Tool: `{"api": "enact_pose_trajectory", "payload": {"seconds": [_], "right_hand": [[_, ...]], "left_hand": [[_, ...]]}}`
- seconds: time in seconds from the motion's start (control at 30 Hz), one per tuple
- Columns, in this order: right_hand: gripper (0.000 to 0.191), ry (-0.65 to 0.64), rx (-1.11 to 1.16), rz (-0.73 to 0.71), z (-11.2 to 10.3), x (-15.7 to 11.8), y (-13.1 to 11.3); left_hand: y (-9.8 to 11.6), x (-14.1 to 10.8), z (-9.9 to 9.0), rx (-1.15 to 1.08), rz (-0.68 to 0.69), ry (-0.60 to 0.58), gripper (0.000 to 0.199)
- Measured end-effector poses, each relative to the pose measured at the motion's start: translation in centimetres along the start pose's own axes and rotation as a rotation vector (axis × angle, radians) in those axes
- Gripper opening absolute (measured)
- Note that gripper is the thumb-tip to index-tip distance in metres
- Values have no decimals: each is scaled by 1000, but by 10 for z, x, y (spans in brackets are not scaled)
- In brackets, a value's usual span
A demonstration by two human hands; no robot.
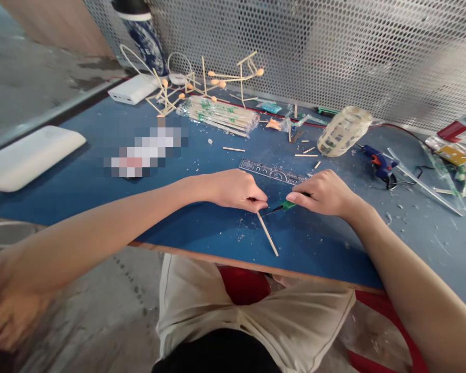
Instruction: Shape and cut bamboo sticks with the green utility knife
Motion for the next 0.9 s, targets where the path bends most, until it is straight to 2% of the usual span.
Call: {"api": "enact_pose_trajectory", "payload": {"seconds": [0.4, 0.6, 0.9], "right_hand": [[50, 4, -23, -16, -1, 0, 0], [51, 14, -51, -33, -3, 4, -8], [56, 21, -126, -45, -5, 6, -5]], "left_hand": [[-3, 5, 6, 42, 7, 63, 32], [-4, 7, 5, 70, 5, 52, 31], [-4, 9, 5, 26, 23, 54, 32]]}}
Point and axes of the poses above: each hand's wrist, its own x-axis towards the middle knuckle, its own z-axis out of the palm, y = z × x, the point moved 1 cm from there along x, towards the middle knuckle, and after that the axes turned 4 degrees about -z, right-handed, at the moved point
